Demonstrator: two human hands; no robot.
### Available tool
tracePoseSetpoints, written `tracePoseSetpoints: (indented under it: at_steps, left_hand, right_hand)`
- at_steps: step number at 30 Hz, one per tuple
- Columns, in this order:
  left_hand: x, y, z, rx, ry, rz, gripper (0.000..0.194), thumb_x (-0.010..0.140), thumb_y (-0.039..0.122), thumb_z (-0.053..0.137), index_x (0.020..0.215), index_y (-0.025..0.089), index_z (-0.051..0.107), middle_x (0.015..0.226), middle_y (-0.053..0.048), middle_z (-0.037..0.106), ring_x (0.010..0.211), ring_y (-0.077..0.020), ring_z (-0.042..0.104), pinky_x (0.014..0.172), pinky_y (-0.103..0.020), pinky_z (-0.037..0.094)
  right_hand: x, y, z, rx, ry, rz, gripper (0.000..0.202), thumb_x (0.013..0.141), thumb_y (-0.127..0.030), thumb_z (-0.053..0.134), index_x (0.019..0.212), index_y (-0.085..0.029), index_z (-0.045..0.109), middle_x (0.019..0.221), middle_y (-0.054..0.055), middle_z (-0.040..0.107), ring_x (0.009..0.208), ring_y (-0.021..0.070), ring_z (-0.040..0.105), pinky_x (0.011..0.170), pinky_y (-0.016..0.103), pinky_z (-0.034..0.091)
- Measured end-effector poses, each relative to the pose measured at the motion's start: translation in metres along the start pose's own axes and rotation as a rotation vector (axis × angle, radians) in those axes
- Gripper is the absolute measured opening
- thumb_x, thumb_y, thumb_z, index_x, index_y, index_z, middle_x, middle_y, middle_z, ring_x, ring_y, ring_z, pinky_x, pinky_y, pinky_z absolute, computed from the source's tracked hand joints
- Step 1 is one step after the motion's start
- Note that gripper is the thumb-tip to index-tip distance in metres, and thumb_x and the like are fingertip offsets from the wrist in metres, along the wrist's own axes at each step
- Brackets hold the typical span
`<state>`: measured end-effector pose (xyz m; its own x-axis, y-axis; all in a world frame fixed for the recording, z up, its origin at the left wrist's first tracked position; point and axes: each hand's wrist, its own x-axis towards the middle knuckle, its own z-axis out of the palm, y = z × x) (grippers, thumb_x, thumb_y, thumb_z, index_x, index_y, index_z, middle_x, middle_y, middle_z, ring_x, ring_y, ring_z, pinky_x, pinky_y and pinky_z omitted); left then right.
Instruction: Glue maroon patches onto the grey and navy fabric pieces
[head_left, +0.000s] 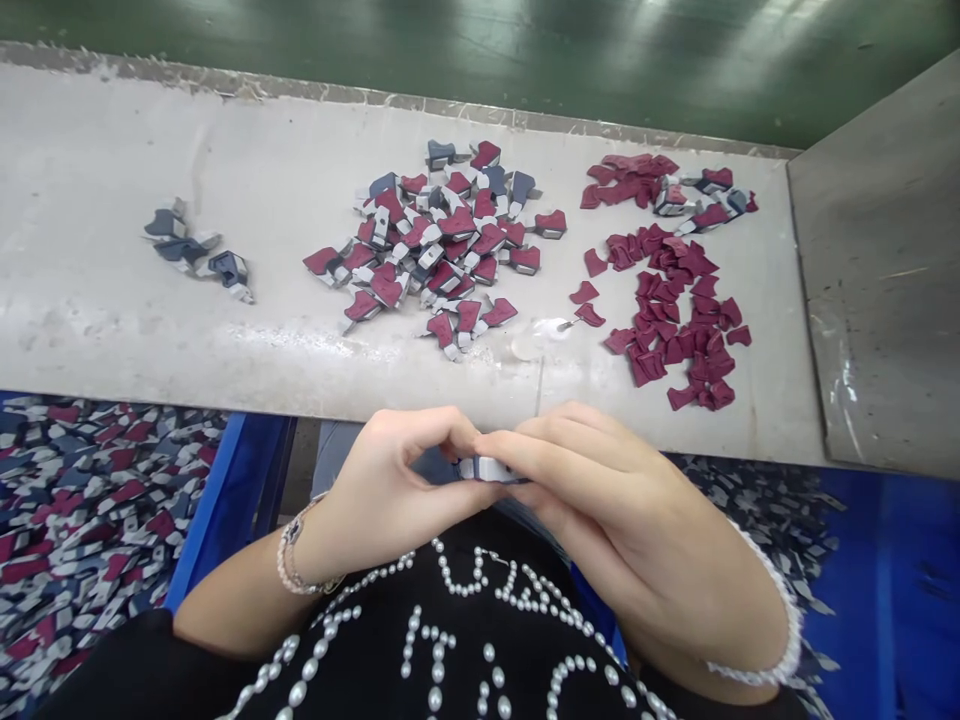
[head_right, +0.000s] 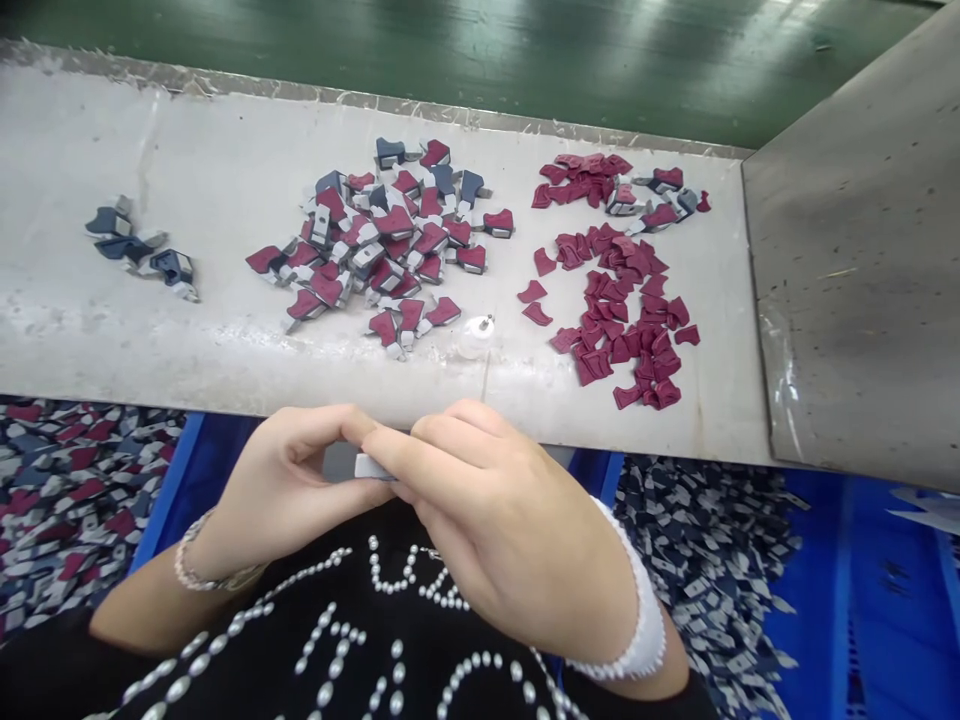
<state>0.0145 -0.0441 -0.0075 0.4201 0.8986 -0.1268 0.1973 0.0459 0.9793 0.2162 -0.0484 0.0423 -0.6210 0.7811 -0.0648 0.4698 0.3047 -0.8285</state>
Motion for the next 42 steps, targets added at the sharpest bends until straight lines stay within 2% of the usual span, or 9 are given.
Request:
tracePoseSetpoints:
  at_steps: [6,14,21,25,29,33,36,39,42]
  left_hand:
    - [0.000,0.001,-0.002,0.077,0.020,0.029,0.014,0.078,0.024,0.078,0.077,0.016,0.066,0.063,0.004,0.063,0.054,-0.0079,0.053,0.049,-0.019,0.044]
    - [-0.001,-0.001,-0.003,0.077,0.021,0.113,0.015,0.080,0.017,0.074,0.072,0.017,0.062,0.059,0.004,0.062,0.050,-0.0074,0.053,0.047,-0.019,0.043]
    - [-0.002,-0.007,-0.005,0.203,-0.007,0.161,0.013,0.085,0.024,0.073,0.096,0.018,0.067,0.078,0.001,0.070,0.061,-0.0102,0.062,0.057,-0.020,0.049]
    - [-0.002,-0.005,-0.006,0.220,-0.034,0.152,0.015,0.088,0.026,0.069,0.099,0.016,0.068,0.080,-0.002,0.072,0.064,-0.0131,0.065,0.053,-0.022,0.047]
    - [0.000,-0.004,-0.005,0.222,-0.084,0.160,0.008,0.089,0.022,0.066,0.092,0.015,0.066,0.072,-0.001,0.068,0.057,-0.0123,0.061,0.051,-0.023,0.044]
    - [0.001,-0.004,-0.003,0.205,-0.011,0.212,0.005,0.087,0.021,0.066,0.086,0.016,0.065,0.074,-0.002,0.070,0.061,-0.0139,0.064,0.054,-0.025,0.047]
    - [0.000,-0.004,-0.001,0.206,-0.003,0.222,0.004,0.088,0.019,0.064,0.085,0.017,0.065,0.073,0.000,0.070,0.060,-0.0128,0.063,0.054,-0.023,0.046]
    - [0.000,-0.006,0.001,0.201,-0.011,0.158,0.006,0.089,0.021,0.064,0.084,0.017,0.064,0.070,0.001,0.067,0.059,-0.0114,0.060,0.054,-0.022,0.045]
    - [0.001,-0.010,0.003,0.107,-0.023,0.045,0.011,0.089,0.027,0.066,0.085,0.017,0.064,0.069,0.001,0.064,0.062,-0.0124,0.060,0.057,-0.023,0.048]
  right_hand:
    - [0.002,-0.002,0.005,-0.053,0.027,0.038,0.036,0.099,-0.006,0.044,0.133,-0.011,0.055,0.107,0.008,0.063,0.094,0.0200,0.051,0.082,0.035,0.045]
    - [0.000,-0.002,0.004,-0.084,-0.008,-0.017,0.044,0.096,0.000,0.046,0.137,-0.014,0.052,0.105,0.007,0.064,0.090,0.0206,0.053,0.079,0.036,0.046]
    - [0.003,0.000,0.004,-0.074,0.031,0.065,0.038,0.099,-0.008,0.048,0.138,-0.011,0.049,0.106,0.005,0.063,0.094,0.0174,0.053,0.083,0.032,0.045]
    - [0.002,0.001,0.002,-0.055,-0.011,0.088,0.041,0.100,-0.009,0.048,0.141,-0.014,0.048,0.107,0.004,0.063,0.095,0.0159,0.055,0.084,0.030,0.046]
    - [0.001,0.000,0.002,-0.040,-0.006,0.057,0.040,0.100,-0.007,0.046,0.139,-0.014,0.052,0.102,0.004,0.064,0.092,0.0157,0.055,0.081,0.029,0.047]
    - [0.000,-0.003,0.001,-0.036,0.027,0.045,0.037,0.099,-0.006,0.047,0.134,-0.015,0.055,0.108,0.005,0.064,0.098,0.0167,0.055,0.085,0.030,0.047]
    - [0.003,-0.003,0.005,-0.028,0.043,0.057,0.034,0.098,-0.007,0.048,0.129,-0.017,0.058,0.099,0.004,0.065,0.088,0.0176,0.054,0.077,0.031,0.047]
    - [0.008,-0.001,0.013,-0.066,0.083,0.085,0.033,0.097,-0.006,0.045,0.125,-0.018,0.059,0.093,0.004,0.064,0.084,0.0191,0.054,0.073,0.033,0.047]
    - [0.006,0.001,0.010,-0.102,0.096,0.151,0.032,0.100,-0.011,0.045,0.128,-0.021,0.057,0.103,0.005,0.066,0.094,0.0200,0.059,0.080,0.035,0.049]
